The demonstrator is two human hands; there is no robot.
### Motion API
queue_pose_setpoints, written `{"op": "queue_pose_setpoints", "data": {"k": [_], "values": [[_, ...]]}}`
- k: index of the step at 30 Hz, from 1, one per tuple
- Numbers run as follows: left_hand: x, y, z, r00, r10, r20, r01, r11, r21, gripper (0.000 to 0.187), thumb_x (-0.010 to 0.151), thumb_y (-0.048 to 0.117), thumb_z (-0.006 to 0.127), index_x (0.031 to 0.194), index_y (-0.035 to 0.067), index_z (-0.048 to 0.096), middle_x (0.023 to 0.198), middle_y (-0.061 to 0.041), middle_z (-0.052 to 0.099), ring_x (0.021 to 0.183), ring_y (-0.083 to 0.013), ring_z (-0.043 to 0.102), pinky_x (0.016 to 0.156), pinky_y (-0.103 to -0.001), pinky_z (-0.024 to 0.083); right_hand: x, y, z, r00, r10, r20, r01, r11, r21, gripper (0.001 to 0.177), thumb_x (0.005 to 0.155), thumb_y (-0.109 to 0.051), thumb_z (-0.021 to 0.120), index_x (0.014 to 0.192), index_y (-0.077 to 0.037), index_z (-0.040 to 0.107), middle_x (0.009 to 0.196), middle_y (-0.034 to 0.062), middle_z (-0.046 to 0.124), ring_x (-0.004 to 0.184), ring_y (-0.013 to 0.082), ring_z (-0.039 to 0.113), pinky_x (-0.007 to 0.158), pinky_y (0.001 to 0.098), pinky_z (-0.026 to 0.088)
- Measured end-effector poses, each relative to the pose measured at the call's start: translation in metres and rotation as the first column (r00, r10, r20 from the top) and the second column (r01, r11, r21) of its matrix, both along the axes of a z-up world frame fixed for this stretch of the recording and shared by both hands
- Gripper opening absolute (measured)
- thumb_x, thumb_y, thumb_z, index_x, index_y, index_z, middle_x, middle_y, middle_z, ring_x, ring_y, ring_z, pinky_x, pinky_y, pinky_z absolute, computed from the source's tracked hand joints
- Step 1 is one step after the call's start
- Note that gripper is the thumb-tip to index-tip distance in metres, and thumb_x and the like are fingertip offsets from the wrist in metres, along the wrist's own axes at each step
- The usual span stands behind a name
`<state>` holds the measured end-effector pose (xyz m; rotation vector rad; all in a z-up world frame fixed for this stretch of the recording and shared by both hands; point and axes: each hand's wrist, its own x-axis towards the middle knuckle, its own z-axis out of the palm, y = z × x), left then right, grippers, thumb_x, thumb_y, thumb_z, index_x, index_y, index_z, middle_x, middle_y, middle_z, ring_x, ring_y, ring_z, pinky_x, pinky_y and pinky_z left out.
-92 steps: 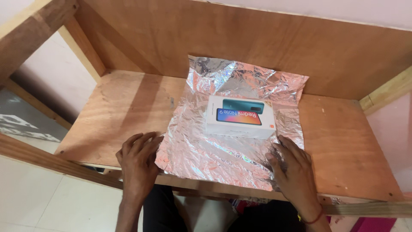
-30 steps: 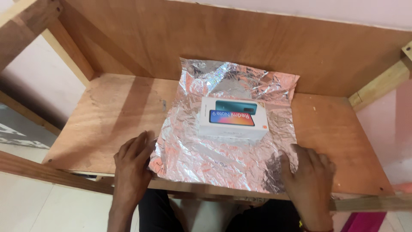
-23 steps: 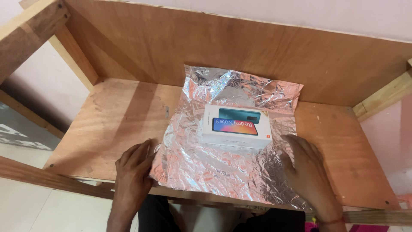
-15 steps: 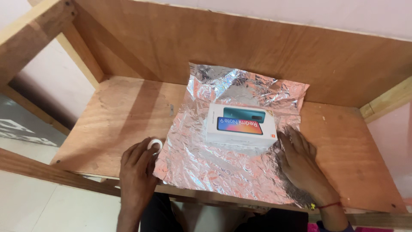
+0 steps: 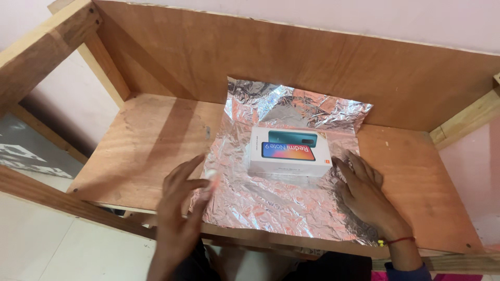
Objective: The person wraps a rectangular box with orange metallic foil on a wooden table. They fold the foil around the box, smooth the edges, and secure the wrap with clear adhesive tape.
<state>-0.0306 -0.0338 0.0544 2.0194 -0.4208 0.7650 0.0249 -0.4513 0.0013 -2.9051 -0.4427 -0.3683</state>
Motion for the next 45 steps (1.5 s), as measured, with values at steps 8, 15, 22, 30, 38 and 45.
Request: {"op": "queue_pose_setpoints", "data": {"k": [8,15,22,30,38,45], "values": [[0.055,-0.041,0.022,0.865,-0.082,-0.494,0.184,0.970,0.161,0.033,0.105,0.026,0.049,0.127,0.002,0.054,0.113,-0.022,0.068,0.108,-0.0391,0.063,0.095,-0.048,0.047,-0.018,0.043,0.065,0.990,0.065,0.126,-0.095,0.965,0.244,0.073,0.094,-0.035,0.062,0.153,-0.002,0.035,0.161,0.0245,0.032,0.152,0.0425,0.027,0.121,0.0514,0.022],[0.064,-0.048,-0.013,0.992,0.049,-0.116,0.012,0.883,0.470,0.022,0.101,0.019,0.049,0.111,0.001,0.057,0.137,-0.032,0.055,0.117,-0.0466,0.055,0.098,-0.054,0.042,0.002,0.094,0.068,0.998,0.056,0.004,-0.056,0.993,0.106,0.081,0.092,-0.039,0.068,0.152,0.001,0.032,0.159,0.0303,0.024,0.146,0.0469,0.025,0.116,0.0528,0.026],[0.064,-0.046,-0.024,0.982,0.067,-0.174,0.027,0.873,0.486,0.021,0.097,0.016,0.053,0.110,0.000,0.057,0.139,-0.031,0.053,0.123,-0.0463,0.053,0.103,-0.055,0.039,-0.007,0.099,0.055,0.996,-0.071,0.055,0.054,0.960,0.274,0.074,0.089,-0.029,0.069,0.152,-0.006,0.037,0.163,0.0218,0.029,0.138,0.0448,0.045,0.101,0.0484,0.048],[0.069,-0.024,-0.031,0.983,0.033,-0.180,-0.024,0.998,0.055,0.019,0.082,-0.002,0.064,0.100,-0.002,0.071,0.131,-0.026,0.065,0.114,-0.0395,0.067,0.091,-0.043,0.059,-0.009,0.096,0.036,0.958,-0.075,0.276,0.002,0.967,0.257,0.072,0.089,-0.030,0.073,0.149,-0.003,0.044,0.159,0.0220,0.034,0.143,0.0437,0.038,0.116,0.0530,0.035],[0.068,0.034,-0.035,0.942,0.332,-0.051,-0.315,0.927,0.204,0.014,0.086,0.011,0.075,0.097,0.003,0.079,0.114,-0.018,0.074,0.104,-0.0371,0.070,0.088,-0.045,0.056,-0.012,0.094,0.032,0.958,-0.028,0.286,-0.059,0.955,0.291,0.074,0.091,-0.033,0.072,0.149,0.001,0.042,0.159,0.0262,0.031,0.144,0.0455,0.034,0.117,0.0549,0.031],[0.059,0.038,-0.046,0.912,0.401,0.081,-0.405,0.855,0.323,0.028,0.083,-0.004,0.064,0.107,0.001,0.077,0.118,-0.018,0.074,0.115,-0.0365,0.063,0.098,-0.046,0.052,-0.006,0.089,0.024,0.970,-0.047,0.239,-0.040,0.937,0.346,0.061,0.096,-0.023,0.065,0.149,-0.003,0.045,0.163,0.0212,0.033,0.148,0.0412,0.035,0.118,0.0502,0.034]]}}
